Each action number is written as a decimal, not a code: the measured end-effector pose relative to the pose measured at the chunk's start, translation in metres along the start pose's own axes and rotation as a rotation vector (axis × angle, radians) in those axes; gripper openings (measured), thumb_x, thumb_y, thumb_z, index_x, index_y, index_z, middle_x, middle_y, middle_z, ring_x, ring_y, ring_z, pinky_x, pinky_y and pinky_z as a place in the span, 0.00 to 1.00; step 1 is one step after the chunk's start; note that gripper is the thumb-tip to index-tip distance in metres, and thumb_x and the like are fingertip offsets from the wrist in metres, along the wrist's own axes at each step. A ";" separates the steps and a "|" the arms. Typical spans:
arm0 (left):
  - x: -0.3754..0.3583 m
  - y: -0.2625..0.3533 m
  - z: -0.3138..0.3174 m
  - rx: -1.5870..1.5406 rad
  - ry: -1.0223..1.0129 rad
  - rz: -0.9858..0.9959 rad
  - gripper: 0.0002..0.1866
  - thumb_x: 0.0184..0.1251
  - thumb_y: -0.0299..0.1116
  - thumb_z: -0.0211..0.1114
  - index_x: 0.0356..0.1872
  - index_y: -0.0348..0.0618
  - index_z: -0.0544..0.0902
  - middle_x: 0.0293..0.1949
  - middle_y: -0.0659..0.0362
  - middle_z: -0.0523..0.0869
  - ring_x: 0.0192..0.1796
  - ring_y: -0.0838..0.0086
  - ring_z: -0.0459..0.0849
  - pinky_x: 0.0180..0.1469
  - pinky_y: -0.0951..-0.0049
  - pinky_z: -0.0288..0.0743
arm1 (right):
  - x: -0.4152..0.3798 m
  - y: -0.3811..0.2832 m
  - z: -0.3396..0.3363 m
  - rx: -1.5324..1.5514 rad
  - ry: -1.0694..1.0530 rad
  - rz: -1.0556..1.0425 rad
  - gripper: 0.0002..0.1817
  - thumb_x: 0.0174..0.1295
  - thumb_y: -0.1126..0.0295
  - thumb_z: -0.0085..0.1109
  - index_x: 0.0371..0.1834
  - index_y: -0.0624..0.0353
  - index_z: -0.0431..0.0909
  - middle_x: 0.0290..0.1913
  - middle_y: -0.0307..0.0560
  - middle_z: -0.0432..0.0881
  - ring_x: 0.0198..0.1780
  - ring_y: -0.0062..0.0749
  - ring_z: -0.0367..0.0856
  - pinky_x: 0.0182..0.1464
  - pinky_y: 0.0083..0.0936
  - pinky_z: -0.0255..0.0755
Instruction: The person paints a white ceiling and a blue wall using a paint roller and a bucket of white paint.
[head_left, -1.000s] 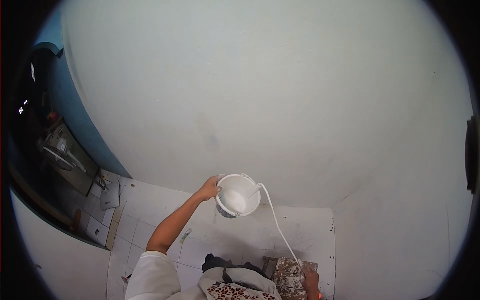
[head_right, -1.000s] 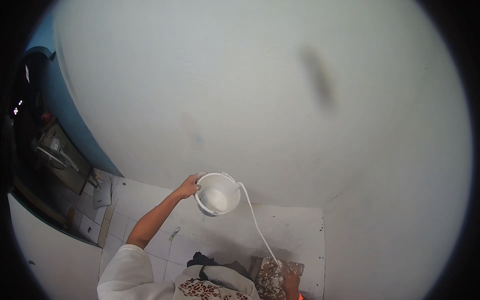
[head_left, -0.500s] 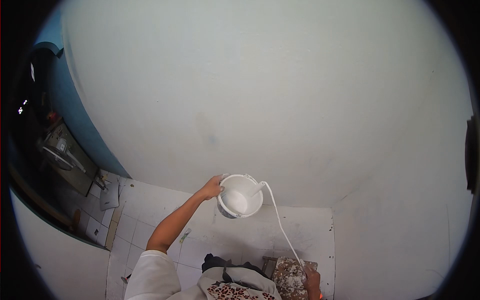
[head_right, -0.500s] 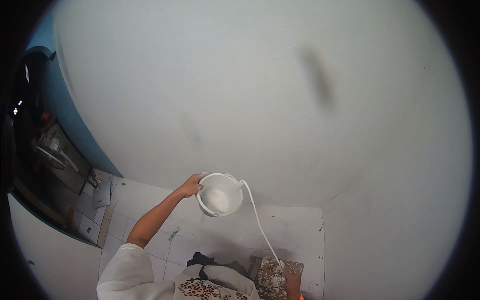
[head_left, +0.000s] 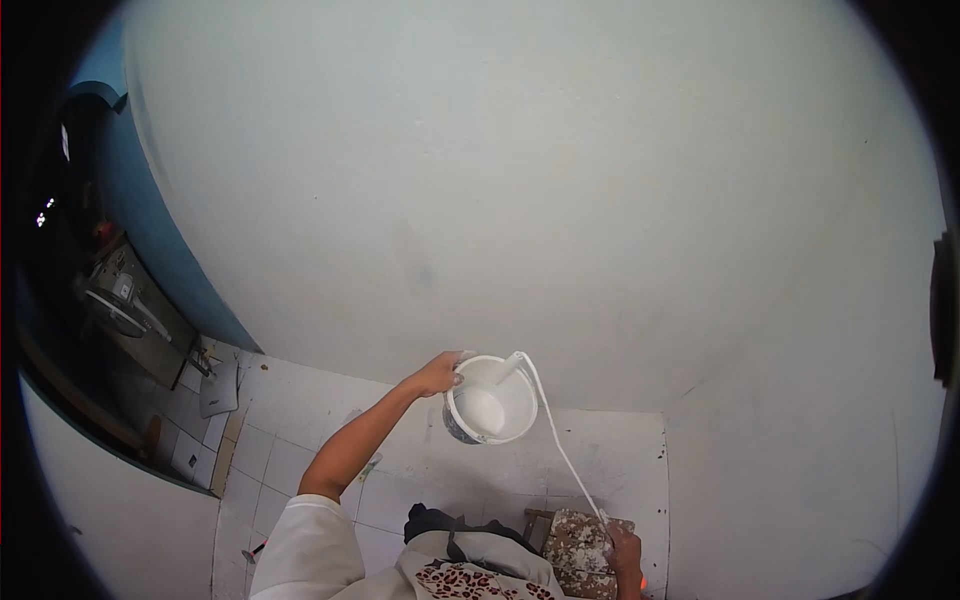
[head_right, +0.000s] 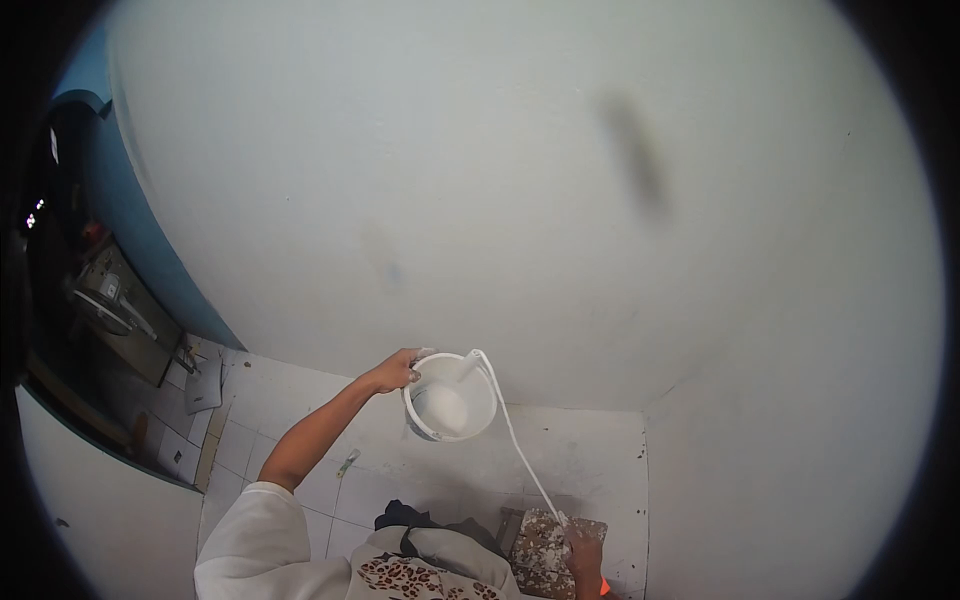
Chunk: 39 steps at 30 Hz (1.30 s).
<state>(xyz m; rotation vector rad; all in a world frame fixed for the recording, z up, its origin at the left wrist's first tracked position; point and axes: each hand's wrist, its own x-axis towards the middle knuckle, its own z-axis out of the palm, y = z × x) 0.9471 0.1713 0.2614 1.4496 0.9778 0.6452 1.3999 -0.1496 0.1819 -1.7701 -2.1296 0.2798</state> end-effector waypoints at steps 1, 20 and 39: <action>0.000 -0.003 -0.002 -0.002 0.039 -0.017 0.33 0.52 0.10 0.51 0.65 0.34 0.68 0.55 0.50 0.78 0.58 0.68 0.76 0.60 0.72 0.68 | -0.005 0.003 0.000 0.024 0.026 0.002 0.26 0.42 0.80 0.55 0.50 0.55 0.80 0.43 0.58 0.83 0.42 0.53 0.82 0.45 0.40 0.77; 0.005 -0.010 0.000 0.019 0.148 -0.071 0.33 0.50 0.10 0.51 0.63 0.31 0.68 0.56 0.49 0.78 0.58 0.66 0.76 0.63 0.70 0.67 | -0.015 0.002 -0.017 0.127 -0.059 0.172 0.21 0.42 0.81 0.54 0.43 0.58 0.81 0.28 0.58 0.79 0.30 0.56 0.79 0.33 0.42 0.73; 0.002 -0.022 0.000 -0.008 0.342 -0.030 0.32 0.50 0.11 0.52 0.63 0.29 0.68 0.56 0.45 0.78 0.58 0.64 0.76 0.62 0.71 0.67 | -0.006 0.020 0.007 0.120 0.007 0.067 0.24 0.45 0.81 0.52 0.50 0.56 0.80 0.28 0.58 0.80 0.29 0.51 0.80 0.32 0.38 0.74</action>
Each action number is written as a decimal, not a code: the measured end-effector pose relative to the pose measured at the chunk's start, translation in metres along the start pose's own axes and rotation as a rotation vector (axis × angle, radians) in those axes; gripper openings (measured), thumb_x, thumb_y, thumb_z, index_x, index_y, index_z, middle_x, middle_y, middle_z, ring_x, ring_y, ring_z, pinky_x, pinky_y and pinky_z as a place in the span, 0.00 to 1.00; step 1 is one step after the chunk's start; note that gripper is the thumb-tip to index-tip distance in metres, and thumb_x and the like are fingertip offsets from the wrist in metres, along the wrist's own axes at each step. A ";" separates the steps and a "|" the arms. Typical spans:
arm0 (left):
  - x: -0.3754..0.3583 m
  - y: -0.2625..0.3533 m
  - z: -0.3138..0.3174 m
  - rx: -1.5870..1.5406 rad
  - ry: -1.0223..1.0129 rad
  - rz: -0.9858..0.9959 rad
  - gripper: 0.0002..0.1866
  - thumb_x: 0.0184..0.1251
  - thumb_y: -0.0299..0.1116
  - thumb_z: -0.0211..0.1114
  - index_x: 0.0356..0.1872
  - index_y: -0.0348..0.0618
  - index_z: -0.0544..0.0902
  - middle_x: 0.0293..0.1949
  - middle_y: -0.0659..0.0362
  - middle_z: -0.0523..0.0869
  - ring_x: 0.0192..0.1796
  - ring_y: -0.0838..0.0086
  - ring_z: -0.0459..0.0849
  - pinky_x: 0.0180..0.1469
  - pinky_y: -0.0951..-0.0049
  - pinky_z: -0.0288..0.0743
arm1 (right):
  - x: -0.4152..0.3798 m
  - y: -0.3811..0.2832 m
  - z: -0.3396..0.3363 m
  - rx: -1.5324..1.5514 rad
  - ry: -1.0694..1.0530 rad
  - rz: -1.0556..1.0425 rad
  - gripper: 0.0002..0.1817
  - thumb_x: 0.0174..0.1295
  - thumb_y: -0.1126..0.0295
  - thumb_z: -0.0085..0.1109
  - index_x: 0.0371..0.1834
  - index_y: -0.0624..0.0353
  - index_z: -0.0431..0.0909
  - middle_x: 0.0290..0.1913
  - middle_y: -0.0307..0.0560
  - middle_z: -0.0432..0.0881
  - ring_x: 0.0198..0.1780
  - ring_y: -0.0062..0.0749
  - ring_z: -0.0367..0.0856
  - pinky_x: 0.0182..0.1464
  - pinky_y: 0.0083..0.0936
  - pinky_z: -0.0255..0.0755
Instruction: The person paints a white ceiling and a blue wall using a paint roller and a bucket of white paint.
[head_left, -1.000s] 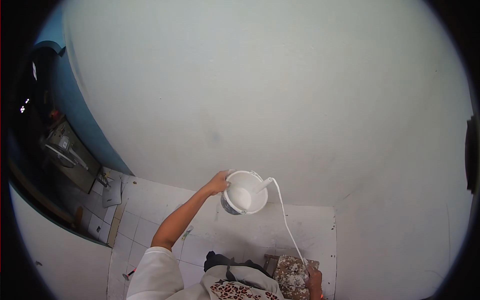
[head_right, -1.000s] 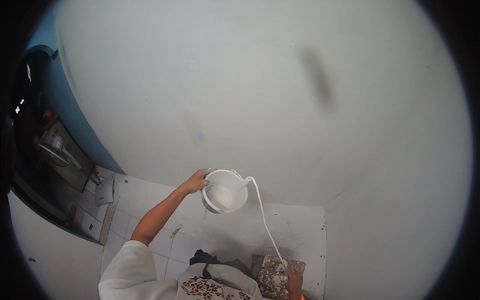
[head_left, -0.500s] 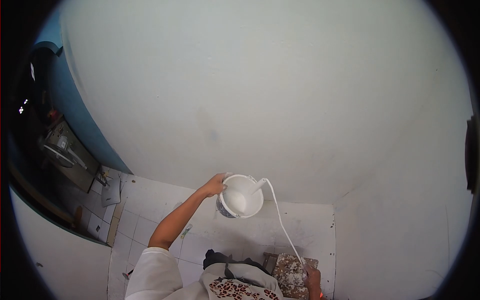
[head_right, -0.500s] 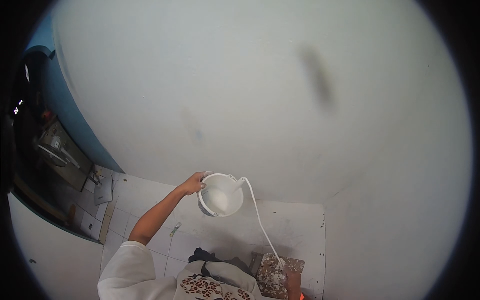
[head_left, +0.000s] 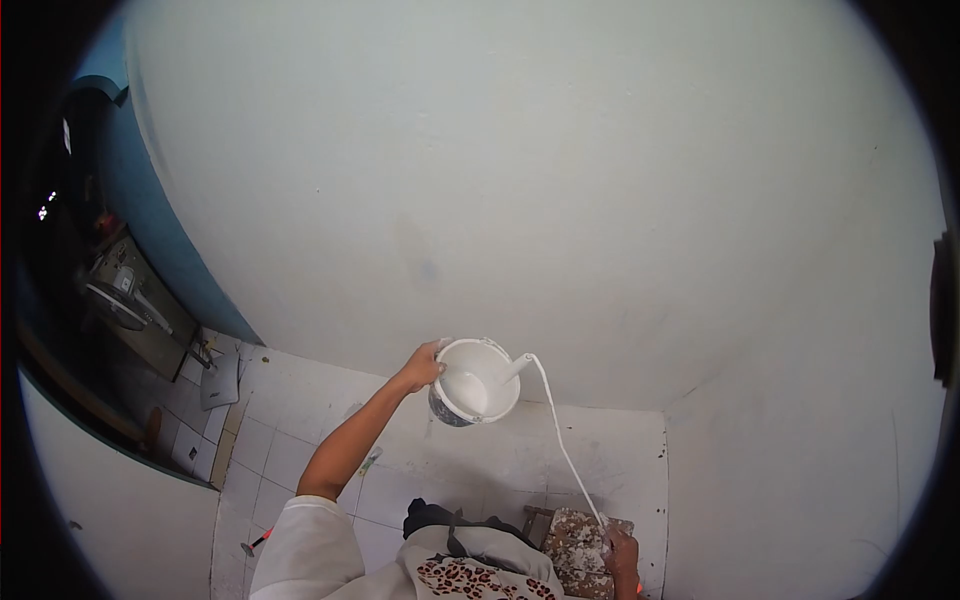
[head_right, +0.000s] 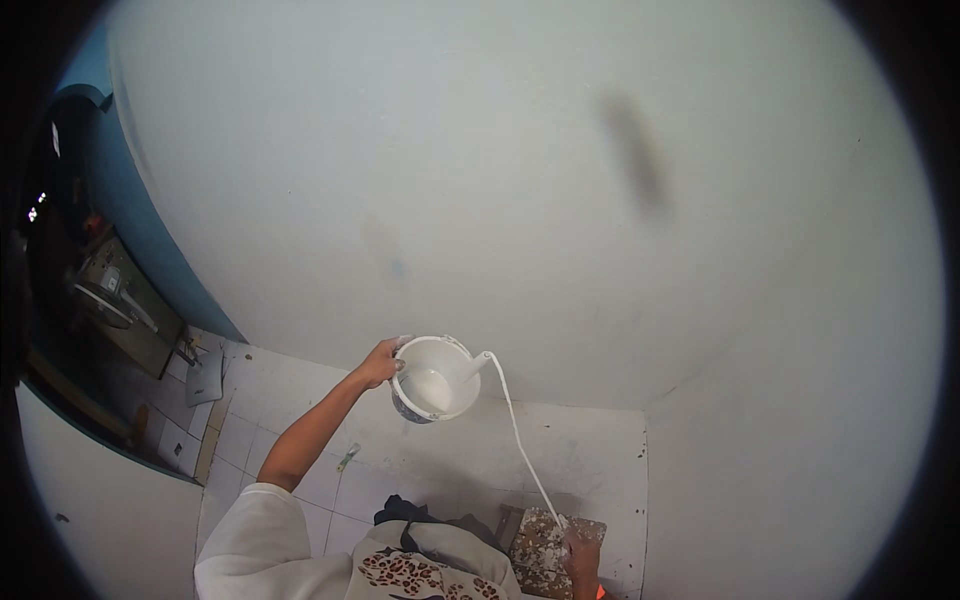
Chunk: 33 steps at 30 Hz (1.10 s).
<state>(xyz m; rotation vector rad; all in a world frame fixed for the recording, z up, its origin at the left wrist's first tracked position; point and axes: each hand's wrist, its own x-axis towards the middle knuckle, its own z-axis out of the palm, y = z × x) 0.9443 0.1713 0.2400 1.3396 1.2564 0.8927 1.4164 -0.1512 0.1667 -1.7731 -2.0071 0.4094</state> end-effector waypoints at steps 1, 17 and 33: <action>0.000 0.002 -0.001 0.019 -0.050 -0.031 0.32 0.50 0.11 0.53 0.63 0.29 0.68 0.57 0.45 0.77 0.59 0.63 0.76 0.63 0.71 0.66 | 0.003 0.000 0.002 0.003 0.011 -0.017 0.24 0.46 0.81 0.53 0.49 0.56 0.80 0.28 0.58 0.79 0.28 0.52 0.79 0.31 0.38 0.73; 0.012 -0.020 0.014 0.202 0.184 0.139 0.33 0.52 0.12 0.55 0.65 0.29 0.65 0.61 0.43 0.74 0.64 0.60 0.73 0.65 0.68 0.66 | -0.008 -0.008 0.006 0.137 -0.028 0.082 0.25 0.45 0.81 0.51 0.51 0.57 0.80 0.20 0.56 0.73 0.20 0.43 0.73 0.25 0.31 0.66; 0.020 -0.023 0.026 0.396 0.428 0.280 0.30 0.49 0.17 0.56 0.60 0.27 0.68 0.55 0.37 0.77 0.60 0.48 0.74 0.64 0.61 0.67 | -0.018 -0.003 0.013 0.167 -0.028 0.093 0.14 0.49 0.79 0.52 0.40 0.60 0.81 0.17 0.55 0.71 0.19 0.44 0.74 0.24 0.33 0.66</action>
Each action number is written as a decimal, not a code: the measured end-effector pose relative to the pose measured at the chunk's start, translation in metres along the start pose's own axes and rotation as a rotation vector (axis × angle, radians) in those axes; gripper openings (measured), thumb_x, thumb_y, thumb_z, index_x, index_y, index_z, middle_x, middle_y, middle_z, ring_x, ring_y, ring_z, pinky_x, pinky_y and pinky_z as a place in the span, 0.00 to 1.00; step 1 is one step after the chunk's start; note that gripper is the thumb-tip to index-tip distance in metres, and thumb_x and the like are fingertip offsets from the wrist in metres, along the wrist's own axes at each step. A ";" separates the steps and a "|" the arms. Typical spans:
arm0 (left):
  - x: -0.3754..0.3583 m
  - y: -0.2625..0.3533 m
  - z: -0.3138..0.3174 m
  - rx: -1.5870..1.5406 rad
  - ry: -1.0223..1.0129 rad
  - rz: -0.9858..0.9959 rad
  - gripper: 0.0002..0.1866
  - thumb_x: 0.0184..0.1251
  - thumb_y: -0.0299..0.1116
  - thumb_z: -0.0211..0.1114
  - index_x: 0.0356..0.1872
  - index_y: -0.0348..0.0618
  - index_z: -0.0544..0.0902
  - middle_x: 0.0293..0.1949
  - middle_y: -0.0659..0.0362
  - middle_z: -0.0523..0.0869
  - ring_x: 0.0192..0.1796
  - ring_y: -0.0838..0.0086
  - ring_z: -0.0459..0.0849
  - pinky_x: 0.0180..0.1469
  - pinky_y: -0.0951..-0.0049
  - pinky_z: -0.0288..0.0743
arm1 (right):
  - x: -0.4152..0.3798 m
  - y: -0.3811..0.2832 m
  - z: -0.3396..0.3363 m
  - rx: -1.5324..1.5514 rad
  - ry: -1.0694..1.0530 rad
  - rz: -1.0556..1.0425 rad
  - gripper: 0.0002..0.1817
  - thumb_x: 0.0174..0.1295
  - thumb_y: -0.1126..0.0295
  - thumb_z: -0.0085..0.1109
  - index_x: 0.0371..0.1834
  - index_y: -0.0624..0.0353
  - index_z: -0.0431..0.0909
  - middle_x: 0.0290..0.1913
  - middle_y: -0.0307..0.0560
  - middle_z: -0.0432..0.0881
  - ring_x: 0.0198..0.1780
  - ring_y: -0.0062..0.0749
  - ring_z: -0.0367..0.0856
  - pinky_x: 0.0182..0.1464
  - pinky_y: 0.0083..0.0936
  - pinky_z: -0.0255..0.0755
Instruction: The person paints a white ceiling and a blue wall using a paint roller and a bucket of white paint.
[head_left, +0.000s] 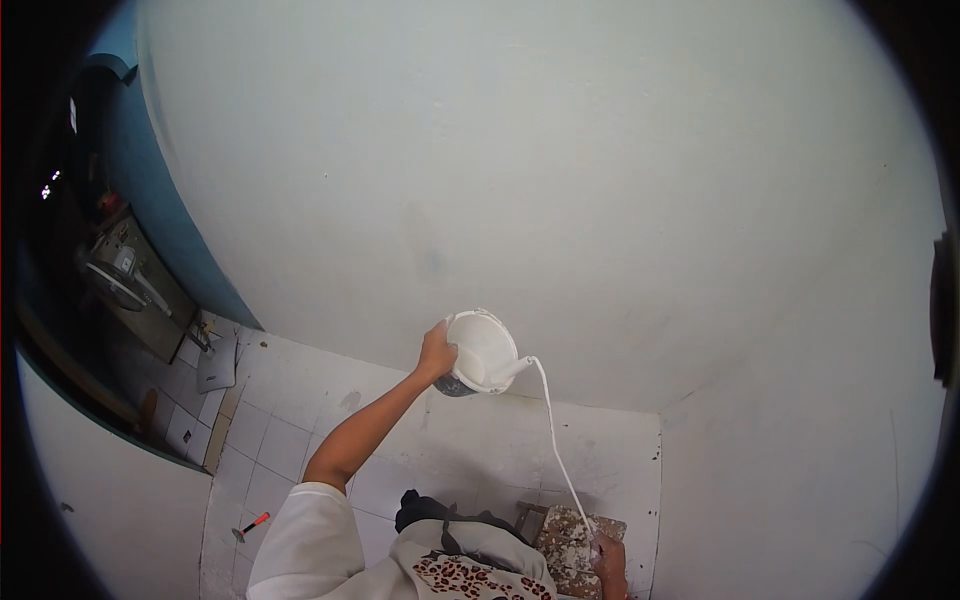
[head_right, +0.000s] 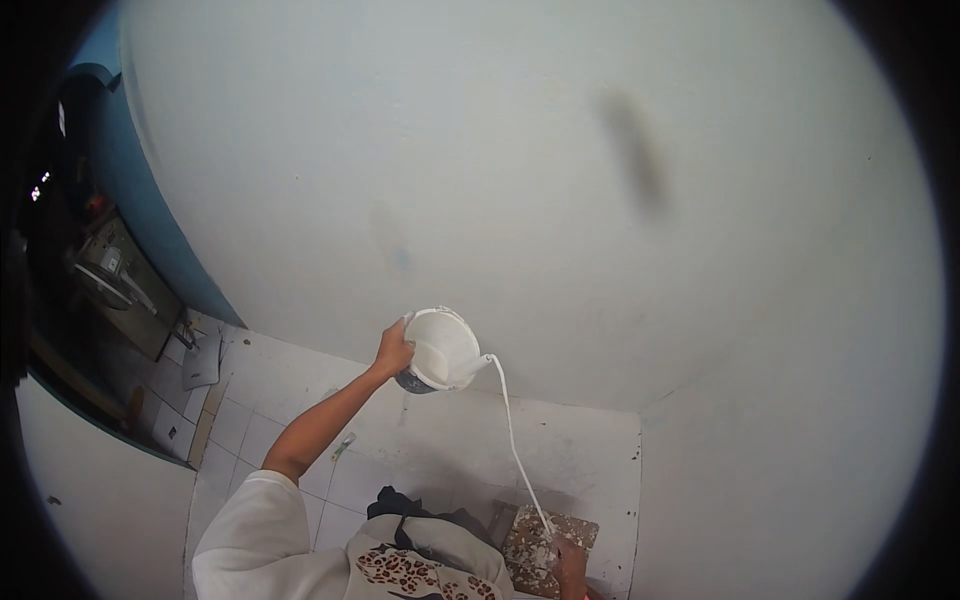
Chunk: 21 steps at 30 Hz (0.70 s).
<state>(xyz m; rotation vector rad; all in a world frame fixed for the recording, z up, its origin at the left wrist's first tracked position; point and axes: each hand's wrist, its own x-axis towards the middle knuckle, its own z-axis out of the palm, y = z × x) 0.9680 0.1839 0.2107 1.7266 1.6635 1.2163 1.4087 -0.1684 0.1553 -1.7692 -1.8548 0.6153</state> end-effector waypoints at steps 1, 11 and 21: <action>0.000 -0.002 -0.001 -0.008 -0.016 -0.021 0.30 0.49 0.17 0.56 0.60 0.27 0.68 0.55 0.37 0.76 0.60 0.48 0.74 0.64 0.61 0.67 | -0.002 -0.002 -0.003 -0.001 0.001 0.001 0.14 0.49 0.79 0.52 0.40 0.60 0.81 0.17 0.55 0.71 0.19 0.44 0.74 0.24 0.33 0.66; 0.008 0.010 -0.024 -0.119 -0.305 -0.022 0.31 0.51 0.14 0.56 0.63 0.33 0.69 0.54 0.44 0.80 0.57 0.60 0.79 0.60 0.67 0.71 | 0.017 -0.012 -0.010 -0.061 -0.024 0.025 0.22 0.43 0.80 0.51 0.45 0.57 0.80 0.19 0.57 0.72 0.21 0.50 0.74 0.25 0.35 0.66; 0.015 0.037 -0.035 -0.344 -0.598 -0.180 0.31 0.53 0.11 0.53 0.63 0.32 0.69 0.55 0.48 0.79 0.57 0.65 0.78 0.61 0.70 0.69 | 0.049 -0.050 -0.005 -0.141 0.014 -0.093 0.10 0.49 0.77 0.60 0.36 0.59 0.80 0.27 0.56 0.79 0.30 0.54 0.79 0.31 0.41 0.71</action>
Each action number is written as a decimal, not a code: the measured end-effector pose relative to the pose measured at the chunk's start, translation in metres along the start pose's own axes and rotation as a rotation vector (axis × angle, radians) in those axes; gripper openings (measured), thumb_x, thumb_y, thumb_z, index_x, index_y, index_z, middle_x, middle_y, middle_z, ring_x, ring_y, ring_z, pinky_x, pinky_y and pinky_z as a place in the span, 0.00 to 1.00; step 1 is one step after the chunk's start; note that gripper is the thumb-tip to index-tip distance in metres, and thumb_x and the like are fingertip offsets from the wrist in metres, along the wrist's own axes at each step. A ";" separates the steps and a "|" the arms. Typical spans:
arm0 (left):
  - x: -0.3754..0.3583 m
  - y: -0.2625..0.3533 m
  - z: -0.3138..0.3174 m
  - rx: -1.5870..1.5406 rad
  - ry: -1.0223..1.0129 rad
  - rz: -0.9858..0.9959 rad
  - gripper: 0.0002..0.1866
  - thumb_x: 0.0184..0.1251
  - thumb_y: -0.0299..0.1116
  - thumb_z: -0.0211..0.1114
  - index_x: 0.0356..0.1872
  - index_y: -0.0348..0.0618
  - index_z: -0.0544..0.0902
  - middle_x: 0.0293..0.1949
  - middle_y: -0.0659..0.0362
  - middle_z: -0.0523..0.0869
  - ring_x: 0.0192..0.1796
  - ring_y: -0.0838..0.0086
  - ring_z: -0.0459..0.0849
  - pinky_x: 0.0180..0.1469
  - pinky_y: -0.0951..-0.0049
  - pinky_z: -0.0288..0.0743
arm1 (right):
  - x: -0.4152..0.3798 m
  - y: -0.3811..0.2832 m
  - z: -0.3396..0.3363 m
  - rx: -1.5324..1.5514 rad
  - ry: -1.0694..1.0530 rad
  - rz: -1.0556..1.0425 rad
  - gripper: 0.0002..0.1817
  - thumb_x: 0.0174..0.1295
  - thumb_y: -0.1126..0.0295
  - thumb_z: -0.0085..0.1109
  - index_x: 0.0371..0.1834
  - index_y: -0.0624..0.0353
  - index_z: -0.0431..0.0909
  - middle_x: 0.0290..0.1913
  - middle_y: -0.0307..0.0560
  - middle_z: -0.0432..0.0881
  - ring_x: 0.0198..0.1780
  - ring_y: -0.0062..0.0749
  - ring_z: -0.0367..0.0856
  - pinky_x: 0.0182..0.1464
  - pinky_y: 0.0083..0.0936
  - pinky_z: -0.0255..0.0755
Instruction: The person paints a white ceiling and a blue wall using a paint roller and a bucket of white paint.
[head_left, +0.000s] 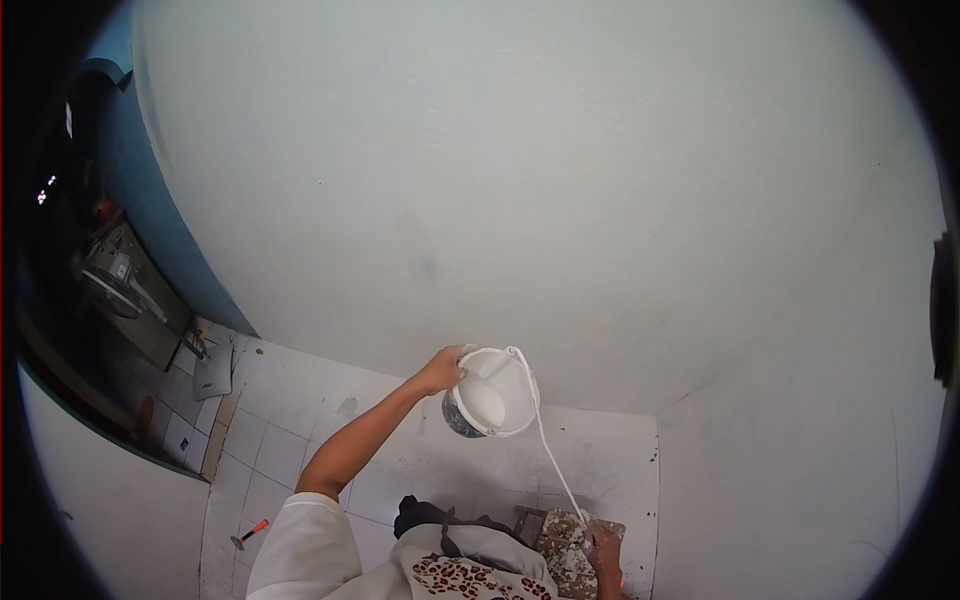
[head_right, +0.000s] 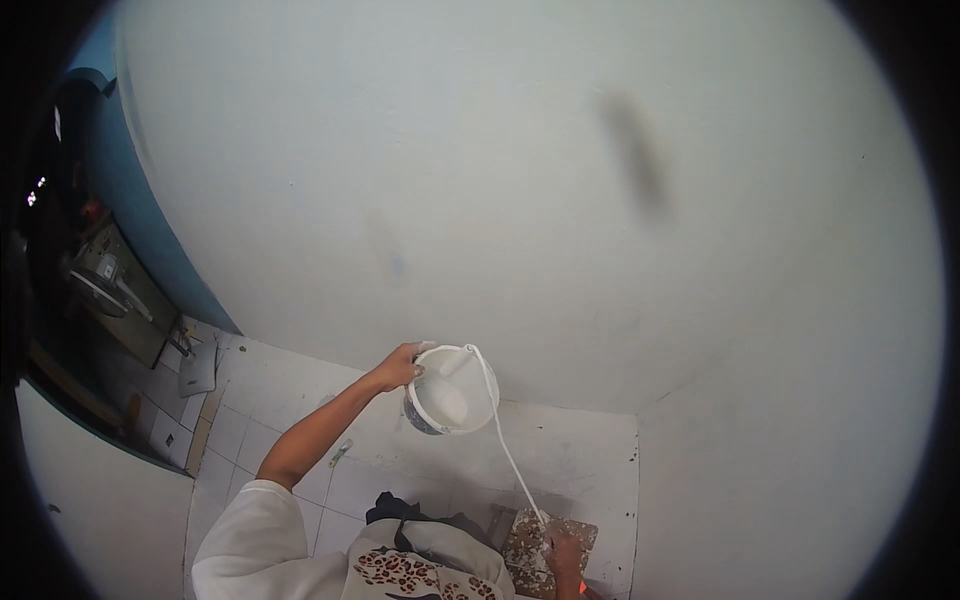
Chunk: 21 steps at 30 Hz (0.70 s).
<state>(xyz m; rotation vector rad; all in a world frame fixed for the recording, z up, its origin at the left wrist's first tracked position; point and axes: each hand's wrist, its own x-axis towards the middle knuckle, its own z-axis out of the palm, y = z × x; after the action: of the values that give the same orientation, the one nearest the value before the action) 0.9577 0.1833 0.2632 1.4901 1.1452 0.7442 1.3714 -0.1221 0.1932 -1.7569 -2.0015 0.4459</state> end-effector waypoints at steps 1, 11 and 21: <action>0.000 -0.003 0.003 -0.025 -0.013 -0.003 0.31 0.54 0.11 0.53 0.63 0.31 0.69 0.55 0.48 0.79 0.58 0.65 0.77 0.62 0.70 0.68 | -0.001 -0.001 0.002 0.003 0.003 0.001 0.10 0.49 0.77 0.60 0.36 0.59 0.80 0.27 0.56 0.79 0.30 0.54 0.79 0.31 0.41 0.71; 0.005 -0.006 0.009 0.065 0.005 0.067 0.31 0.52 0.11 0.54 0.63 0.31 0.69 0.56 0.48 0.79 0.58 0.65 0.77 0.63 0.70 0.67 | -0.013 0.021 0.006 -0.070 0.001 -0.027 0.16 0.50 0.77 0.59 0.45 0.58 0.81 0.33 0.57 0.82 0.33 0.54 0.81 0.35 0.42 0.74; 0.005 -0.013 0.006 0.147 0.284 0.129 0.32 0.50 0.12 0.55 0.63 0.32 0.69 0.57 0.45 0.78 0.59 0.62 0.77 0.63 0.69 0.68 | -0.065 0.032 0.026 0.010 0.054 0.100 0.18 0.47 0.81 0.52 0.42 0.60 0.82 0.20 0.59 0.74 0.22 0.53 0.75 0.25 0.38 0.66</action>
<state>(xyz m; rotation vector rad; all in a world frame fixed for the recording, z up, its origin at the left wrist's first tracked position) 0.9615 0.1853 0.2490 1.6297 1.3485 1.0026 1.3917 -0.1802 0.1476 -1.8485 -1.8781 0.4348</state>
